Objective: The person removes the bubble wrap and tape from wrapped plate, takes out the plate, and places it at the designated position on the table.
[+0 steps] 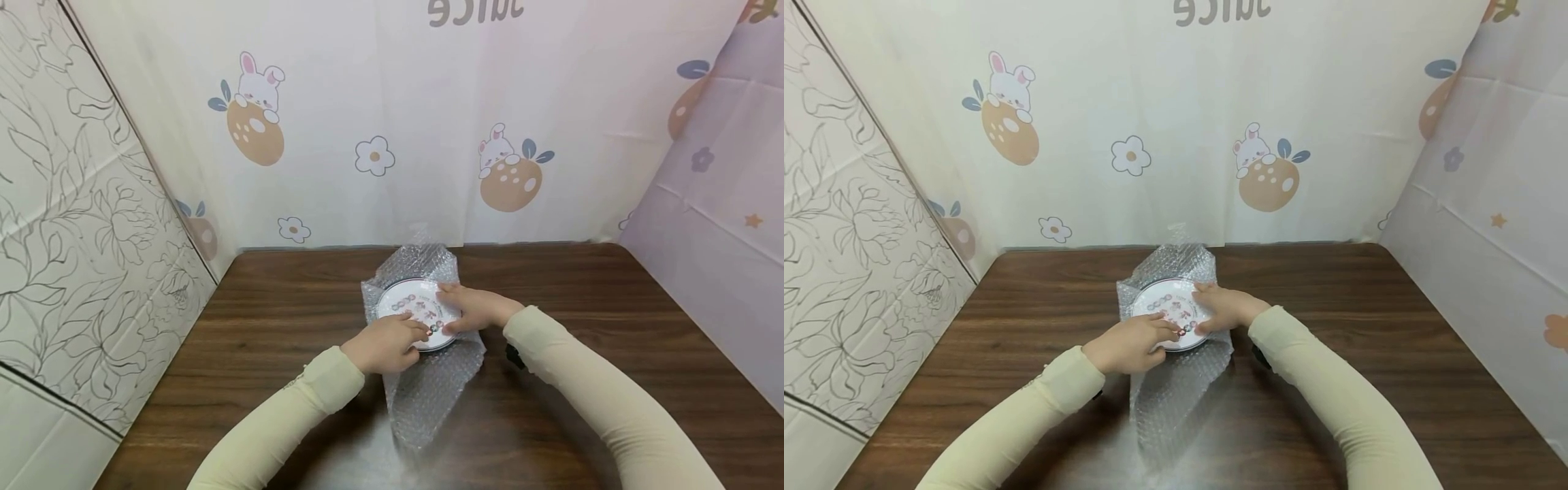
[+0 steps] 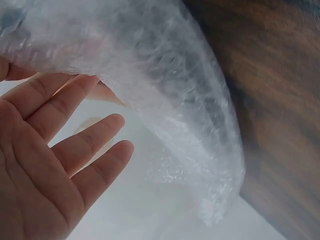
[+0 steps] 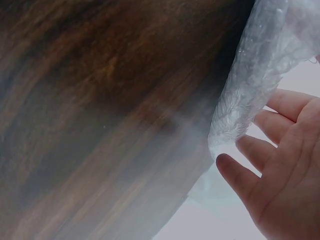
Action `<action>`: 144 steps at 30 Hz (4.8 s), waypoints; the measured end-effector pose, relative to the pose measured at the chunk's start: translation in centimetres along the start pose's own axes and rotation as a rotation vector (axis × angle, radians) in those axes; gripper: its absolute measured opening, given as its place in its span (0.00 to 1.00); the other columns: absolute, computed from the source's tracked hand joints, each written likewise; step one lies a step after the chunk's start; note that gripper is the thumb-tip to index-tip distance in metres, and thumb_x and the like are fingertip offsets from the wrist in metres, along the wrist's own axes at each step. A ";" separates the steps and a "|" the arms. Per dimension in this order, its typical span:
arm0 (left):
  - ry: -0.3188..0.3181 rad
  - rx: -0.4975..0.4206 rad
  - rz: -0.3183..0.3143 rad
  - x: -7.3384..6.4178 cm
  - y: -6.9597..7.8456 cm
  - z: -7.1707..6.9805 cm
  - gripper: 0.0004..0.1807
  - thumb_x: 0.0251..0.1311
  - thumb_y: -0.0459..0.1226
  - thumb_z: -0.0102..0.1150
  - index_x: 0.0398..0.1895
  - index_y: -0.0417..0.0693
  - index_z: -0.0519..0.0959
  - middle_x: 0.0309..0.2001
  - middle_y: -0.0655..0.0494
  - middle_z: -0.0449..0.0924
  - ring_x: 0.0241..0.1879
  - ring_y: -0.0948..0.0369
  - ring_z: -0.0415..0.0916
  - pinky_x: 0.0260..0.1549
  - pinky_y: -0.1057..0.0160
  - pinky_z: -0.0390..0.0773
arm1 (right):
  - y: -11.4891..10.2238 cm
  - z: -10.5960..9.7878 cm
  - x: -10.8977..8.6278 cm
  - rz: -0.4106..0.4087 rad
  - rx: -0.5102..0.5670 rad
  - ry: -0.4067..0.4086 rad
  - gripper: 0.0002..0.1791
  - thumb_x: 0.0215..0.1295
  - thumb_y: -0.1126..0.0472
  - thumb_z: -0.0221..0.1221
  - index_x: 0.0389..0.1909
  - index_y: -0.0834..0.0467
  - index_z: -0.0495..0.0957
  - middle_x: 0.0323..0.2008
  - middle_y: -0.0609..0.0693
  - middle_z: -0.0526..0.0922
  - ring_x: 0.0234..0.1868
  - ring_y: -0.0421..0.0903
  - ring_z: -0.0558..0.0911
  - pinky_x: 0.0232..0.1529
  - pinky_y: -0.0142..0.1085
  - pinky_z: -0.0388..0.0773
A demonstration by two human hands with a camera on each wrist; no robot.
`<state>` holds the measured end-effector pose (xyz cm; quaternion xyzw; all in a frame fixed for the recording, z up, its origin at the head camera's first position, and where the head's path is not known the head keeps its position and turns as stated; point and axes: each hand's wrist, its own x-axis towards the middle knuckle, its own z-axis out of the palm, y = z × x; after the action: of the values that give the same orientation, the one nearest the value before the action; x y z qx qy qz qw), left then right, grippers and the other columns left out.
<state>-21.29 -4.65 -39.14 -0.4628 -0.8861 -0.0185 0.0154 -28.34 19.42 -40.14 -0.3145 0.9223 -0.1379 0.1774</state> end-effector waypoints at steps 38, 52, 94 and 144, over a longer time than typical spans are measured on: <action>0.262 0.022 -0.143 -4.2 -1.6 -3.6 0.23 0.53 0.35 0.64 0.55 0.47 0.77 0.70 0.46 0.67 0.66 0.40 0.68 0.64 0.45 0.71 | 0.7 0.1 0.1 0.028 0.045 0.008 0.47 0.64 0.46 0.63 0.75 0.62 0.53 0.78 0.59 0.44 0.78 0.62 0.47 0.74 0.57 0.54; 0.214 0.064 -0.250 -5.7 -2.4 -3.8 0.26 0.54 0.41 0.61 0.59 0.47 0.77 0.69 0.49 0.69 0.73 0.39 0.57 0.71 0.44 0.60 | 1.0 -0.1 0.0 0.018 0.032 0.031 0.47 0.64 0.46 0.63 0.75 0.62 0.53 0.78 0.59 0.45 0.77 0.62 0.48 0.73 0.58 0.54; -0.218 -0.314 -0.636 -8.8 -6.2 2.2 0.49 0.61 0.58 0.58 0.75 0.36 0.55 0.76 0.32 0.45 0.75 0.36 0.46 0.69 0.40 0.60 | 1.1 0.9 0.0 0.039 -0.024 0.059 0.45 0.67 0.45 0.59 0.76 0.64 0.51 0.78 0.62 0.42 0.78 0.63 0.45 0.74 0.58 0.52; -0.224 -0.315 -0.563 -4.9 -5.4 2.0 0.50 0.59 0.58 0.62 0.74 0.37 0.57 0.76 0.37 0.51 0.74 0.35 0.49 0.72 0.42 0.57 | -1.8 0.0 -0.8 -0.028 -0.232 0.358 0.26 0.51 0.47 0.71 0.47 0.56 0.78 0.39 0.50 0.77 0.36 0.43 0.76 0.33 0.41 0.77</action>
<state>-22.97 -11.67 -41.44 -0.1960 -0.9616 -0.1075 -0.1592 -26.73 18.55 -39.30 -0.3162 0.9443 -0.0868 -0.0286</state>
